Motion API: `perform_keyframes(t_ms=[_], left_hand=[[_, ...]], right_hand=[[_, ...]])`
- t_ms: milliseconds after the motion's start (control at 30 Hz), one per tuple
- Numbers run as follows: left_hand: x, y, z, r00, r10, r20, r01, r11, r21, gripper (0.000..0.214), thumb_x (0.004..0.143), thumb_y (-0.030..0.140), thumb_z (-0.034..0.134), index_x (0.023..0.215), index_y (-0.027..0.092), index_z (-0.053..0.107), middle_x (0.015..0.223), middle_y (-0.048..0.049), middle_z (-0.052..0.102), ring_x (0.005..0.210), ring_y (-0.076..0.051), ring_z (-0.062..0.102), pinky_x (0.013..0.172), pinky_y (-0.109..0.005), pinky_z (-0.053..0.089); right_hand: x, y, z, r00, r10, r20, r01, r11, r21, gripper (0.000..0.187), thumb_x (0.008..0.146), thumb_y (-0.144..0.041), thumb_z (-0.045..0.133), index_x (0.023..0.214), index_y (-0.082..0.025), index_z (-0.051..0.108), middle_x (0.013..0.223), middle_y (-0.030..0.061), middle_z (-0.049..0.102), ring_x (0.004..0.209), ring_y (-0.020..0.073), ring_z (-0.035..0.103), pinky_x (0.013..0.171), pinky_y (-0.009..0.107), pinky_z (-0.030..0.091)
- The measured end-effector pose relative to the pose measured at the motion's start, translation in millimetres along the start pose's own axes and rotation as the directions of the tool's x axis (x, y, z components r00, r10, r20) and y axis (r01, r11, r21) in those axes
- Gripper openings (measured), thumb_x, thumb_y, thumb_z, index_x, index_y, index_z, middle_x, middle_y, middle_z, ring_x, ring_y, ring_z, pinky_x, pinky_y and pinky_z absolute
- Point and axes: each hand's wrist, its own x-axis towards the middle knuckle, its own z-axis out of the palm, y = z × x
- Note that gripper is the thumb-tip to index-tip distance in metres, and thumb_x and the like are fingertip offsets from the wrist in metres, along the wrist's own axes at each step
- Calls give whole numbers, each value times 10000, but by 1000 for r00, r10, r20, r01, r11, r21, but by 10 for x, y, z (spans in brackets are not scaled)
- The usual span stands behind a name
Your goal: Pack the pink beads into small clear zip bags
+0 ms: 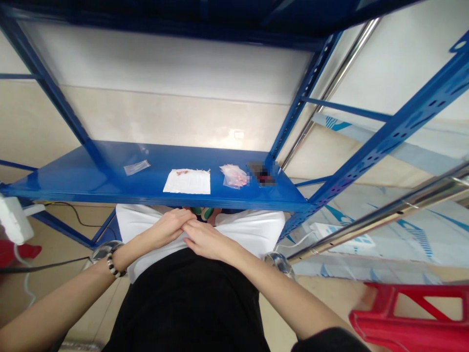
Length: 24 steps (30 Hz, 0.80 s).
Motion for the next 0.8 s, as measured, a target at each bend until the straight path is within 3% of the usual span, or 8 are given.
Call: perform_keyframes(t_ms=[267, 533, 667, 800], left_hand=[[116, -20, 160, 994, 62, 95, -67, 996, 55, 187, 905, 206, 463, 1064, 171, 556, 1004, -110, 633, 983, -279, 573, 884, -378, 410], [55, -8, 63, 995, -3, 95, 37, 932, -361, 192, 783, 112, 510, 958, 190, 530, 931, -35, 648, 864, -199, 616, 740, -263, 422], [98, -30, 120, 986, -17, 167, 90, 894, -440, 134, 726, 117, 536, 835, 183, 492, 757, 13, 599, 690, -151, 564, 586, -226, 365], [138, -63, 172, 982, -38, 185, 117, 891, -438, 67, 742, 169, 553, 760, 173, 489, 720, 6, 604, 676, -151, 553, 558, -220, 355]], right_hand=[[-4, 108, 92, 991, 90, 98, -73, 984, -165, 121, 877, -158, 527, 933, -100, 618, 938, 149, 673, 871, 235, 646, 807, 341, 500], [1, 14, -52, 996, -18, 87, 19, 1000, -14, 67, 894, -161, 528, 882, -155, 593, 923, 76, 645, 875, 187, 611, 777, 283, 466], [5, 49, -10, 989, 17, 145, -14, 1000, -20, 67, 865, -172, 574, 799, -162, 569, 787, 28, 606, 749, 158, 579, 698, 255, 437], [6, 80, 0, 988, 19, 152, -8, 997, -73, 80, 870, -190, 578, 797, -168, 554, 786, 27, 603, 739, 157, 571, 673, 252, 417]])
